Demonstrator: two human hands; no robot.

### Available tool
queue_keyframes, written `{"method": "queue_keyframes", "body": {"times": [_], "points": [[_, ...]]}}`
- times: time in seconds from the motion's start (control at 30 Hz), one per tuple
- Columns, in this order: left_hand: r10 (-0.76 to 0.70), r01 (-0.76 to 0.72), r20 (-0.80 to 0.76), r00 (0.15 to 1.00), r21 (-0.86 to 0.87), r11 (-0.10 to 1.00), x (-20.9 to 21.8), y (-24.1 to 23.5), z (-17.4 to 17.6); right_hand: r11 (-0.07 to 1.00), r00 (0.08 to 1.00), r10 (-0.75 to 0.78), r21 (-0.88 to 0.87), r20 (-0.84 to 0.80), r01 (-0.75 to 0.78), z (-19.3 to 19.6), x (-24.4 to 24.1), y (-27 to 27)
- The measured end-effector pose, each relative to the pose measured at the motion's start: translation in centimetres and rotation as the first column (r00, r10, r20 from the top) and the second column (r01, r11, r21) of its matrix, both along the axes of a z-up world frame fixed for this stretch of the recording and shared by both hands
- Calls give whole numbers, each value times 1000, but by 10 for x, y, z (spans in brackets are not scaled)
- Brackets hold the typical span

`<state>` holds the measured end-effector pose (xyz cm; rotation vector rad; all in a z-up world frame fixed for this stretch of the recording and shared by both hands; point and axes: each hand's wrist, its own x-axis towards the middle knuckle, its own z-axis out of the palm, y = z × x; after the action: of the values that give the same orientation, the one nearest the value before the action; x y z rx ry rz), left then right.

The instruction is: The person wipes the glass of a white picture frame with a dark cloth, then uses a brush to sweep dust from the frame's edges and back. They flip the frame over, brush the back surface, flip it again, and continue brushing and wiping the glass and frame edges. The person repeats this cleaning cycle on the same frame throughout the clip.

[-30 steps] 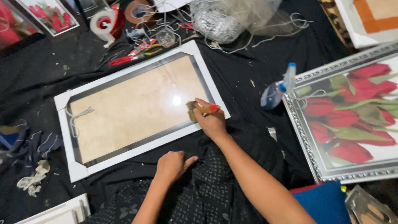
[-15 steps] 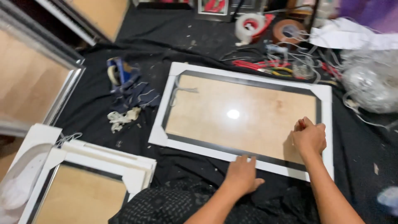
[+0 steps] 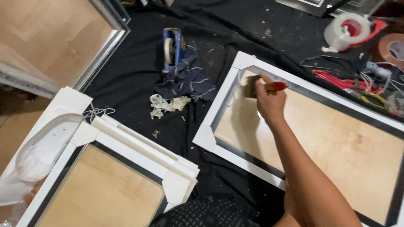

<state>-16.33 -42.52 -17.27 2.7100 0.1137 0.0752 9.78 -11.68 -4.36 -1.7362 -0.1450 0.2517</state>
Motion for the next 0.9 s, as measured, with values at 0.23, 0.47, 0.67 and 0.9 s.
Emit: {"method": "queue_keyframes", "body": {"times": [0.23,0.47,0.67,0.9], "points": [[355,-365,352,866,-41,930,106,3,-89,666,746,658,-543,104,-512,33,-26,16],[352,-186,337,873,-437,880,105,10,-35,234,429,901,-759,-65,-607,24,-65,22],[125,-138,-59,990,-397,907,102,7,-28,373,509,815,-419,-279,-828,45,-15,44],[615,-487,235,752,-430,760,104,41,-3,927,972,13,-368,236,77,4,119,52]]}}
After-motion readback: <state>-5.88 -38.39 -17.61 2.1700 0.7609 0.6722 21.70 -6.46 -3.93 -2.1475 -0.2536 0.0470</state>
